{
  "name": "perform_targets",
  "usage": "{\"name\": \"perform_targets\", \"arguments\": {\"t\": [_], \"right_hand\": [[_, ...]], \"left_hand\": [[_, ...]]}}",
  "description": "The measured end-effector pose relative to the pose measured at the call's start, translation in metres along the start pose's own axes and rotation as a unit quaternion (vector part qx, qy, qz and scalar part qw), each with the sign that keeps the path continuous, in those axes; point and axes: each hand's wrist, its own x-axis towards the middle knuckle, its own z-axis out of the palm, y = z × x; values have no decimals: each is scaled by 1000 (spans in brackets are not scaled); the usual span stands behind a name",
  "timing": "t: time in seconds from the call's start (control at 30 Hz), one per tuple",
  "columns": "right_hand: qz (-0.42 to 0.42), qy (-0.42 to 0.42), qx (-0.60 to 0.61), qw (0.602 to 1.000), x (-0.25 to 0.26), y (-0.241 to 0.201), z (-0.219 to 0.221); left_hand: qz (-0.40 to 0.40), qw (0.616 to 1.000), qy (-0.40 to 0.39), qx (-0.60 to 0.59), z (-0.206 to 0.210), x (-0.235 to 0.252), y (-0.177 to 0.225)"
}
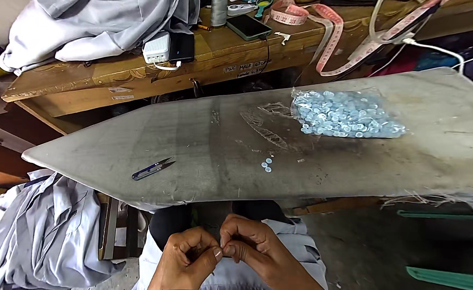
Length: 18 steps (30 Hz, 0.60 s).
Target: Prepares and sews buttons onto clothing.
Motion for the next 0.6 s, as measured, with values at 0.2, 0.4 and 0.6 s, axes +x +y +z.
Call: {"name": "perform_targets", "arguments": {"t": [0.2, 0.4, 0.6], "right_hand": [[-50, -37, -246, 967, 0, -10, 0], [-96, 42, -444, 890, 5, -3, 4], [-82, 37, -314, 945, -3, -13, -4]], "left_hand": [[48, 993, 4, 104, -21, 6, -4], [119, 946, 57, 297, 0, 5, 26], [71, 969, 56, 231, -4, 4, 16]]}}
